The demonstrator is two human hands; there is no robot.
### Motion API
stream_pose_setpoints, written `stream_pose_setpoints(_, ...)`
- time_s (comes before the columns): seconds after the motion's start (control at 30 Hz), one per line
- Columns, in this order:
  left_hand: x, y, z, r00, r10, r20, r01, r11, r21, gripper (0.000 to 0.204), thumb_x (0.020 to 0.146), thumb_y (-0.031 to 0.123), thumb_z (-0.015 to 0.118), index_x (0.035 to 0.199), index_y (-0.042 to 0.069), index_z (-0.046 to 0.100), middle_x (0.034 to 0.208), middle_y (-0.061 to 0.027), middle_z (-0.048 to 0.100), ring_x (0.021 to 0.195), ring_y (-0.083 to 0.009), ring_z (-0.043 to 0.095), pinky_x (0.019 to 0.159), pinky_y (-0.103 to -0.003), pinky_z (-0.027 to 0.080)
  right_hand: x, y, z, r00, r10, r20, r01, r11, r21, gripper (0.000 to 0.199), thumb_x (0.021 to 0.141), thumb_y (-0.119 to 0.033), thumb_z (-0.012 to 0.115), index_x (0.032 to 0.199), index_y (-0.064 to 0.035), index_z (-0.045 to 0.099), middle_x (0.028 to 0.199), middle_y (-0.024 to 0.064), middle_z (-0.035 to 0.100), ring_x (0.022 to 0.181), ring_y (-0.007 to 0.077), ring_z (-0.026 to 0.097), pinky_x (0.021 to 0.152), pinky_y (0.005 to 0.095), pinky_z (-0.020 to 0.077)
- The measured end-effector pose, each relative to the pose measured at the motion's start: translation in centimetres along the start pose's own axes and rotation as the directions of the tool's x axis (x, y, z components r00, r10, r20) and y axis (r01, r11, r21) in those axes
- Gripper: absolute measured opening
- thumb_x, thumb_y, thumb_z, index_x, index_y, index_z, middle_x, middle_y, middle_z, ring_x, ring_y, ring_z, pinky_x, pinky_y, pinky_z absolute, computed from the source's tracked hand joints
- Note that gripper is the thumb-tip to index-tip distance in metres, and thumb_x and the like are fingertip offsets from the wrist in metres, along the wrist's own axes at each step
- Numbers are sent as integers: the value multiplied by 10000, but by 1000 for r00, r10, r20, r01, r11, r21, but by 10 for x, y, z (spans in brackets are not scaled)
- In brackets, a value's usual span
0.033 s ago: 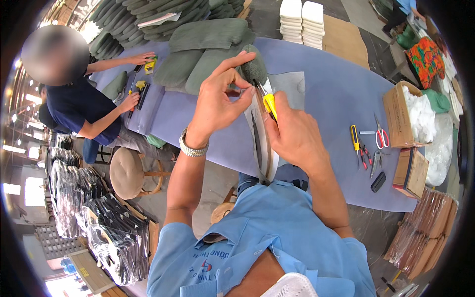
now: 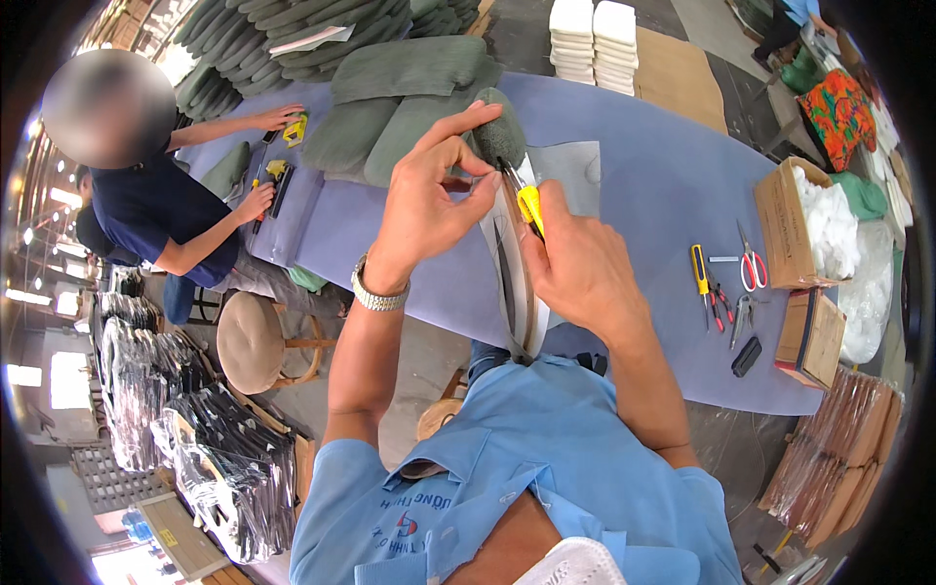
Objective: The person wraps green fabric around a white cushion core, trims excess fabric with a utility knife, and secures the fabric using a staple gun. The person repeats this process for multiple cushions, stacking finished units on the table.
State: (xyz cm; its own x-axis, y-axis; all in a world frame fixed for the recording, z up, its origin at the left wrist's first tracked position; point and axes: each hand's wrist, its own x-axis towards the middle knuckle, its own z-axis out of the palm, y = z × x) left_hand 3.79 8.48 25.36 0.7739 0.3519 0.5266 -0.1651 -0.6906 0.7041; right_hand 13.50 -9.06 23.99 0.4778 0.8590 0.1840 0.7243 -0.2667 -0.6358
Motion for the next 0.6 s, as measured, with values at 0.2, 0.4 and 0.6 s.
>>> stream_pose_setpoints(0.2,7,-3,0,1000,-7,3,7,999,-33,147,822,-31,744,766,6,613,1436,-151,615,1349,-265,587,704,-262,628,5,7,-2,999,-9,38,10,1000,-19,240,983,-185,582,1093,-8,464,658,229,656,624,468,658,581,583,497)
stream_pose_setpoints(0.4,11,-5,-1,996,-8,85,10,1000,-25,136,861,-62,705,811,-6,591,1479,-203,555,1376,-242,542,740,-219,589,6,11,-1,997,5,79,-7,1000,30,246,984,-183,577,1094,5,464,671,239,663,630,476,656,588,592,493)
stream_pose_setpoints(0.6,13,-2,-1,997,-3,73,4,1000,-5,150,809,-42,727,752,12,599,1421,-169,626,1361,-277,580,687,-253,615,-1,15,6,997,20,78,-25,998,58,300,987,-180,592,1149,-4,412,678,232,642,638,476,636,578,586,454)
